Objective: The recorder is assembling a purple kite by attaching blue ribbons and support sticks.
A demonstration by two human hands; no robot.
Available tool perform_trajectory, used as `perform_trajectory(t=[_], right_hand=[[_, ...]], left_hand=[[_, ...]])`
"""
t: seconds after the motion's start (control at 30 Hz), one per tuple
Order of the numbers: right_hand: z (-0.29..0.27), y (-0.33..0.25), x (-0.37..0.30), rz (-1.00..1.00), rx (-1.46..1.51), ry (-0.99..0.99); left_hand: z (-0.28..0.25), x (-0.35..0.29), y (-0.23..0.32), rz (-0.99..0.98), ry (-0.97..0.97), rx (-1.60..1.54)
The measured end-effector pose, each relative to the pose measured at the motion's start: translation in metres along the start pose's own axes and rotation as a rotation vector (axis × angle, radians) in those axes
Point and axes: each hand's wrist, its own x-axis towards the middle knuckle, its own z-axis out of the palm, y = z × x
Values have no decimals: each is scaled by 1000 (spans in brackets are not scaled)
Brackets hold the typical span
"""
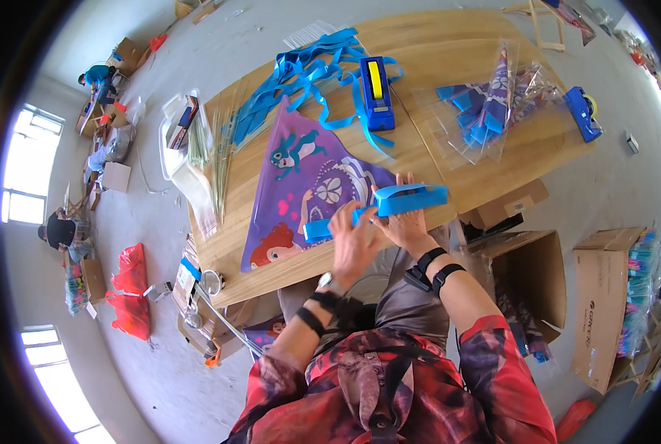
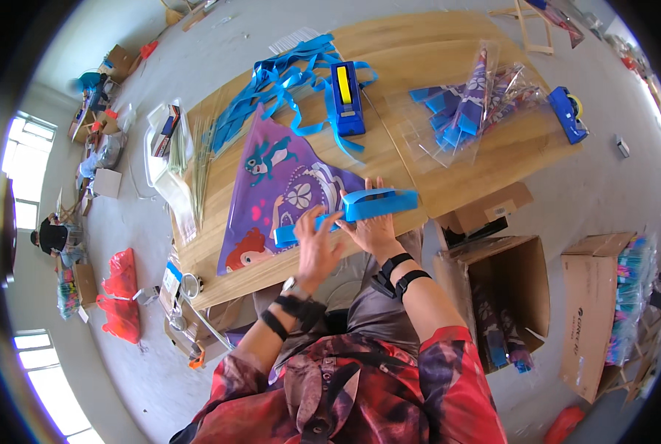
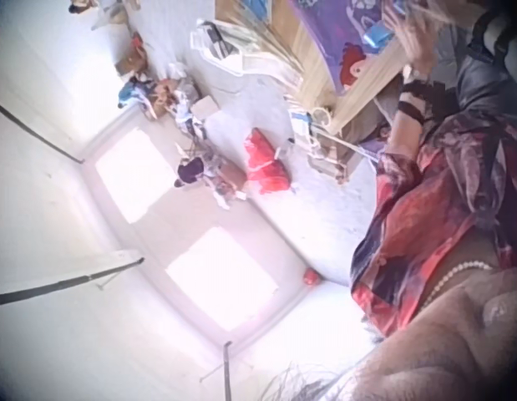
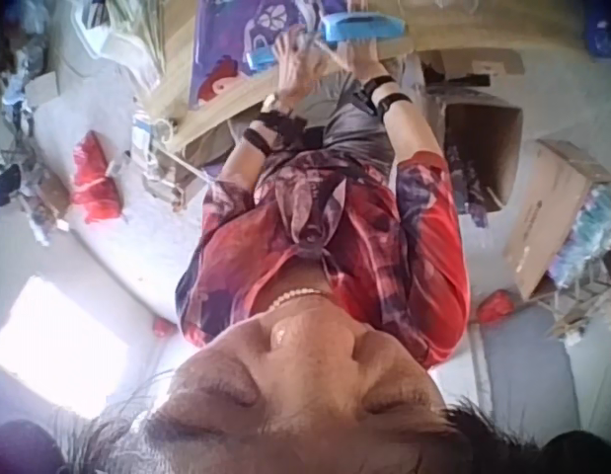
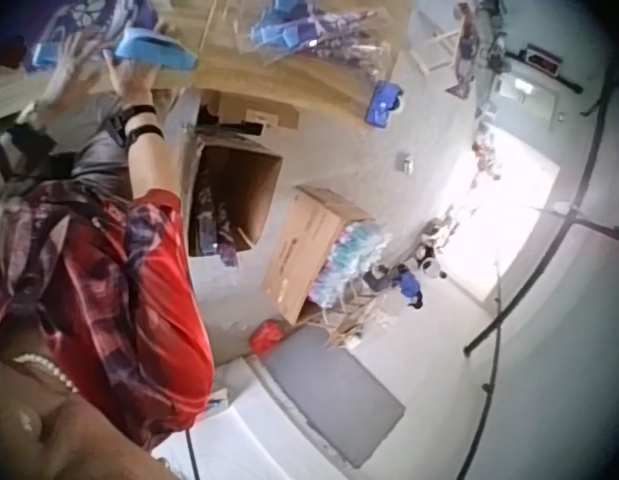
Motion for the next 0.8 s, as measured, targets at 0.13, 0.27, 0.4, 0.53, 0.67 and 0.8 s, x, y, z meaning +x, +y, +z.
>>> perform_trajectory(t=[0.13,0.27,0.4,0.53,0.67,0.8], right_hand=[[14,-4,0,-25,-44,-52],[28,4,-3,-23,-82,-56],[21,3,-7,-38,60,24],[22,-1,-4,-27,-77,-6],[8,-11,1,84,-162,-209],[3,-19,1,86,-48,-146]], left_hand=[[33,35,2,55,-87,65],[45,54,-3,32,-283,147],[40,64,-6,91,-402,121],[49,57,-17,158,-177,8],[48,49,-39,-120,24,-284],[36,22,-67,-481,161,-1021]])
